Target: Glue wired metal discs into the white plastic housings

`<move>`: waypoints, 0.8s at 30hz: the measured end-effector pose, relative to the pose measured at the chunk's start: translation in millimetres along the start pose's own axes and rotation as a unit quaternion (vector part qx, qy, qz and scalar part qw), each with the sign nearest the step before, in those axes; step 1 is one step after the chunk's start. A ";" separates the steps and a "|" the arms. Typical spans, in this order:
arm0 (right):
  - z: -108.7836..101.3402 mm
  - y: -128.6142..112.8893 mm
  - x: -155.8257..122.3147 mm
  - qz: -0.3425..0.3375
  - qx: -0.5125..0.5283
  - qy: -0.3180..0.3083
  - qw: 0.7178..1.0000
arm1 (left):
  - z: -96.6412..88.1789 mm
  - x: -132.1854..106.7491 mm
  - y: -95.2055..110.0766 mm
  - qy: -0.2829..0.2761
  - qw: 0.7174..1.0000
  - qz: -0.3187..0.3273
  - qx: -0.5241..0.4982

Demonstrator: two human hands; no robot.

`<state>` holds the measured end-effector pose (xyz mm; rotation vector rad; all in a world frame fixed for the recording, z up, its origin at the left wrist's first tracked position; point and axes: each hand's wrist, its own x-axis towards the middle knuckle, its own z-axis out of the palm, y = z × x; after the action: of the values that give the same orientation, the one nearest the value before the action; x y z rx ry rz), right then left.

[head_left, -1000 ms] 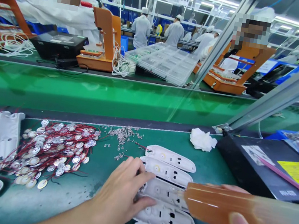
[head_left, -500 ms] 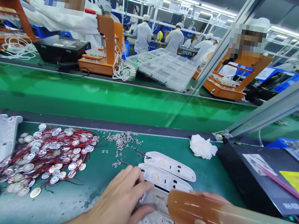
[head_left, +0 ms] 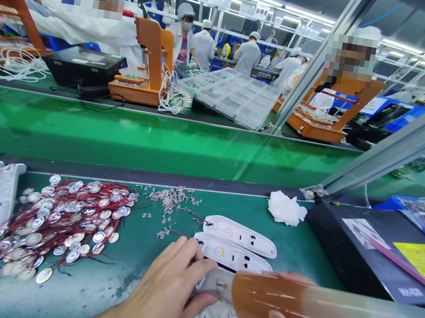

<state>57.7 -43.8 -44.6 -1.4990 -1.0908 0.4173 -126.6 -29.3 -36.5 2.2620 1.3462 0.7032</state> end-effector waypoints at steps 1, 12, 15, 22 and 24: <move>0.0 -1.9 -0.1 0.010 -0.001 0.002 1.000 | -0.1 -0.1 0.2 -0.001 1.000 0.001 0.002; -6.5 -0.2 5.2 0.002 -0.030 0.020 0.999 | 0.3 -0.9 -0.7 0.000 1.000 0.013 0.002; -2.5 -15.9 4.4 0.023 -0.036 0.014 0.999 | -0.1 0.4 0.0 0.003 1.000 0.016 0.003; -4.6 -9.1 4.9 0.026 -0.051 -0.009 0.998 | -0.6 -0.7 2.0 -0.001 1.000 0.009 -0.004; -6.1 -0.6 4.9 0.012 -0.042 -0.011 0.999 | -0.4 -1.3 1.6 0.001 1.000 0.011 -0.008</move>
<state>64.7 -43.4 -40.9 -1.5864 -1.1190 0.4100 -126.2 -31.2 -35.5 2.2675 1.3144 0.7209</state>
